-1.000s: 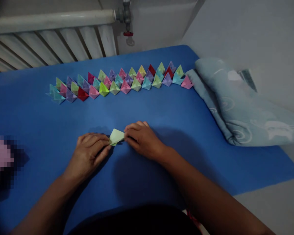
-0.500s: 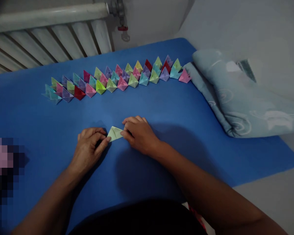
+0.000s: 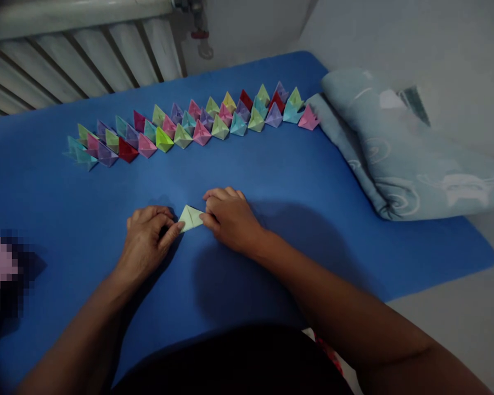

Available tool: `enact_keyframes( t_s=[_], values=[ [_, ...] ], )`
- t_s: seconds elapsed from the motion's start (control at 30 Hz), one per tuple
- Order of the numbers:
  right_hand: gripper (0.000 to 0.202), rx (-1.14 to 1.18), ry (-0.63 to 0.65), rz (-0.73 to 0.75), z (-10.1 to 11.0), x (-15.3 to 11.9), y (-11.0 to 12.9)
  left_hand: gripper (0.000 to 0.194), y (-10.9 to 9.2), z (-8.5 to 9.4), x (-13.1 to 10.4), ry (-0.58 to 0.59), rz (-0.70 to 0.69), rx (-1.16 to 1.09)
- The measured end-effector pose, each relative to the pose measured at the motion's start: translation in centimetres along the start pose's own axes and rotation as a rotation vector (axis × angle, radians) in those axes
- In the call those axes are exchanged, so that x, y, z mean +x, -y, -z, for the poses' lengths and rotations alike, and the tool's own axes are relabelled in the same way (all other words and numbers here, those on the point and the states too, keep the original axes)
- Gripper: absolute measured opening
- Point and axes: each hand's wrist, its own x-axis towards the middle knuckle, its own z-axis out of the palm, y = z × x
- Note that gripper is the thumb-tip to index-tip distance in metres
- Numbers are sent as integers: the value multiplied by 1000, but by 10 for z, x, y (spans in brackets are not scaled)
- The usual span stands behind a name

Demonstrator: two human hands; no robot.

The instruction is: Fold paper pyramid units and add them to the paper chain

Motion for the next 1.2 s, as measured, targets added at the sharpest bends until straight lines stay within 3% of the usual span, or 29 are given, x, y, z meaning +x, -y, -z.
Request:
enact_keyframes(
  t_s=[0.53, 0.9, 1.0, 1.2],
  values=[
    [19, -53, 12, -27, 1, 1, 6, 23, -7, 2, 0, 50, 13, 117],
    [17, -93, 11, -41, -1, 2, 6, 16, -12, -4, -4, -78, -26, 194],
    [17, -100, 8, -40, -1, 2, 7, 11, -17, -6, -6, -136, -111, 227],
    [15, -95, -1, -37, -1, 2, 9, 20, -18, -10, -6, -126, -319, 193]
  ],
)
